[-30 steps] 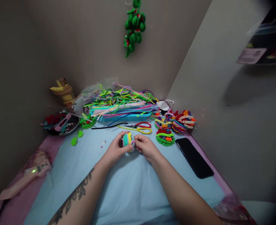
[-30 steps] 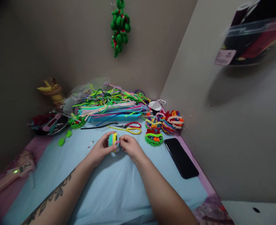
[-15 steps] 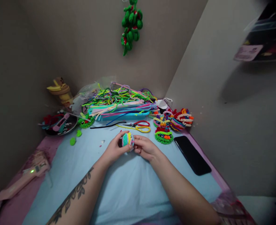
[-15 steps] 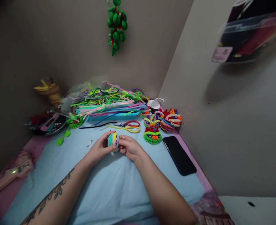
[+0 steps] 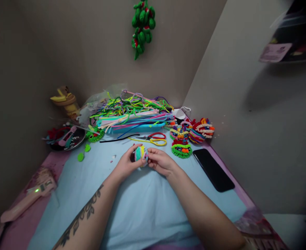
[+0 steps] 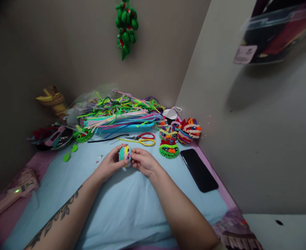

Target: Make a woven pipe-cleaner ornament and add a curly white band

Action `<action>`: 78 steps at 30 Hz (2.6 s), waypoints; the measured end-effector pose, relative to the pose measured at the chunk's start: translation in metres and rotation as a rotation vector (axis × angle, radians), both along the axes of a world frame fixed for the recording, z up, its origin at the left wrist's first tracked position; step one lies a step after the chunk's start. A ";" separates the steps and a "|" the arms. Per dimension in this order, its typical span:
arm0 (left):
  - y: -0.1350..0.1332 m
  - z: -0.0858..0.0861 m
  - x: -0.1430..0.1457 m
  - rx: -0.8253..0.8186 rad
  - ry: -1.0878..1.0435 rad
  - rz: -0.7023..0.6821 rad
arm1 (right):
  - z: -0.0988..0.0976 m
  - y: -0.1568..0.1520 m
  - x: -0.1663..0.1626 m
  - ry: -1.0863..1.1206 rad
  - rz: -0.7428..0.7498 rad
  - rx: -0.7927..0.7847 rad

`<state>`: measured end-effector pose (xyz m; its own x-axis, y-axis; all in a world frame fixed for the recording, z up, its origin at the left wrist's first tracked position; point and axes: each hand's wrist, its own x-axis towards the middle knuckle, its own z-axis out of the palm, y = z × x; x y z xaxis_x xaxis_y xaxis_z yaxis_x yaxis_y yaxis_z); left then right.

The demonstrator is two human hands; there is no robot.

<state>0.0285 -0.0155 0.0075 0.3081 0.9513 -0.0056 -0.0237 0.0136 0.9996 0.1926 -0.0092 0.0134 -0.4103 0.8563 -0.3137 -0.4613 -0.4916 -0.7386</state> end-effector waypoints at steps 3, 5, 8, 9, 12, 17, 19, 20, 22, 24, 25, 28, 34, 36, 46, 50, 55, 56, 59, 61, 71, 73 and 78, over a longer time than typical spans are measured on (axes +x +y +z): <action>0.000 0.001 0.000 0.009 0.007 -0.006 | -0.001 0.000 -0.001 0.008 0.013 -0.004; -0.001 0.002 -0.001 0.018 0.028 -0.023 | 0.000 0.000 -0.002 0.015 0.026 -0.001; -0.002 0.006 -0.001 0.025 0.050 -0.043 | 0.000 0.000 -0.002 0.029 0.043 0.000; -0.003 0.007 -0.001 0.023 0.048 -0.046 | 0.000 0.000 -0.002 0.032 0.048 0.001; -0.003 0.008 -0.001 0.011 0.024 -0.050 | 0.001 -0.001 -0.002 0.022 0.042 0.016; -0.002 0.007 -0.002 -0.019 -0.034 -0.042 | 0.001 -0.002 -0.004 0.017 -0.016 0.035; -0.002 0.007 -0.002 -0.019 -0.050 -0.030 | 0.002 -0.003 -0.007 0.019 -0.023 0.027; -0.002 0.007 -0.002 -0.015 -0.050 -0.020 | 0.002 -0.003 -0.008 0.015 -0.032 0.022; -0.001 0.008 -0.001 0.003 -0.035 0.013 | 0.003 -0.003 -0.011 -0.003 -0.062 0.017; -0.002 0.009 0.000 0.032 -0.009 0.057 | 0.004 -0.004 -0.014 -0.026 -0.099 0.024; -0.002 0.009 0.001 0.048 0.000 0.082 | 0.005 -0.004 -0.015 -0.032 -0.118 0.031; -0.002 0.010 0.001 0.088 0.006 0.150 | 0.007 -0.006 -0.016 -0.023 -0.158 0.077; 0.000 0.007 -0.001 0.086 -0.007 0.225 | 0.006 -0.008 -0.012 -0.146 -0.118 0.180; 0.000 0.007 -0.001 0.071 -0.005 0.236 | 0.006 -0.008 -0.011 -0.202 -0.128 0.222; -0.002 0.007 0.004 0.058 0.036 0.186 | 0.001 -0.010 -0.018 -0.278 -0.196 0.461; -0.004 0.005 0.004 0.056 -0.022 0.126 | 0.001 -0.010 -0.019 -0.343 -0.263 0.472; -0.005 -0.001 0.006 0.107 0.031 0.178 | 0.000 -0.011 -0.023 -0.348 -0.341 0.462; -0.005 -0.002 0.006 0.135 0.059 0.205 | 0.000 -0.012 -0.024 -0.338 -0.353 0.449; -0.006 -0.003 0.006 0.217 0.127 0.261 | 0.000 -0.013 -0.026 -0.299 -0.356 0.421; -0.007 -0.002 0.006 0.255 0.162 0.264 | 0.001 -0.014 -0.026 -0.264 -0.337 0.414; -0.010 0.000 0.009 0.311 0.217 0.254 | -0.004 -0.012 -0.027 -0.308 -0.375 0.419; -0.009 -0.001 0.009 0.253 0.158 0.257 | -0.003 -0.012 -0.027 -0.263 -0.387 0.399; -0.008 -0.003 0.010 0.181 0.090 0.229 | 0.000 -0.010 -0.024 -0.251 -0.376 0.435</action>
